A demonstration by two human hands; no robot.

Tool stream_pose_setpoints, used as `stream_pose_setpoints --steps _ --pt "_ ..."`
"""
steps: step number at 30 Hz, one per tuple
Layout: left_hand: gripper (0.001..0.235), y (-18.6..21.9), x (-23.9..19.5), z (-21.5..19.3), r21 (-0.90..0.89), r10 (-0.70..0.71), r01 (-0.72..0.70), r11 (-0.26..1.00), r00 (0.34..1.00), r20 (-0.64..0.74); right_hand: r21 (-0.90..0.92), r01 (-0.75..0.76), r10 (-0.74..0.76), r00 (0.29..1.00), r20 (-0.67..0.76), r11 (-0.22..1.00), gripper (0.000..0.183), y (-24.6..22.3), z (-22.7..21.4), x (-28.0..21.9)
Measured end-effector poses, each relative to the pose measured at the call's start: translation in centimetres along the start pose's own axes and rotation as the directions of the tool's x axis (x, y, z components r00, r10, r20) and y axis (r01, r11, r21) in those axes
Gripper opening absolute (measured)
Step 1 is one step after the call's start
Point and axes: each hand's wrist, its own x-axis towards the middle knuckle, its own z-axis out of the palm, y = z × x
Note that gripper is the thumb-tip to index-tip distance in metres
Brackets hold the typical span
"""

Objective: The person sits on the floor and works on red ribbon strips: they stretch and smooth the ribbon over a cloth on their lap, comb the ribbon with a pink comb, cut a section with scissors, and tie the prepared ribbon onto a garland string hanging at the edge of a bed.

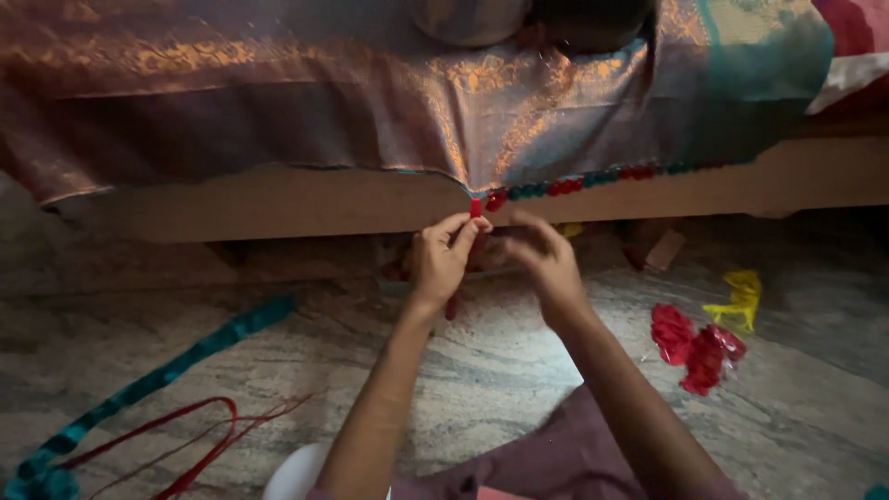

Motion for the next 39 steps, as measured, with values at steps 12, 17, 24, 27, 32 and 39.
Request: stream_pose_setpoints --steps 12,17,24,27,32,39 --pt "0.027 -3.7 1.5 -0.8 -0.3 -0.417 0.399 0.866 0.909 0.007 0.353 -0.247 0.275 0.961 -0.032 0.902 0.024 1.8 5.4 3.9" --pt "0.021 -4.2 3.6 -1.0 -0.675 -0.236 0.411 0.612 0.91 0.341 0.4 -0.186 0.218 0.975 -0.035 0.897 0.024 2.6 6.4 2.7" --pt "0.021 -5.2 3.5 0.4 -0.537 -0.378 0.58 0.612 0.812 0.445 0.437 -0.258 0.271 0.962 0.033 0.862 0.025 0.6 6.5 2.5" --pt "0.022 -6.0 2.8 1.7 -0.57 -0.369 0.522 0.635 0.852 0.371 0.474 -0.278 0.284 0.957 0.061 0.836 0.026 1.6 5.6 2.7" --pt "0.023 -0.9 1.4 1.7 -0.095 -0.392 0.386 0.918 0.918 -0.061 -0.155 0.041 -0.068 0.982 -0.175 0.987 0.02 0.5 0.8 4.2" --pt "0.024 -0.7 1.0 2.0 -0.119 -0.361 0.348 0.93 0.925 -0.114 -0.445 0.334 -0.489 0.82 -0.298 0.831 0.013 -4.8 -6.6 16.3"
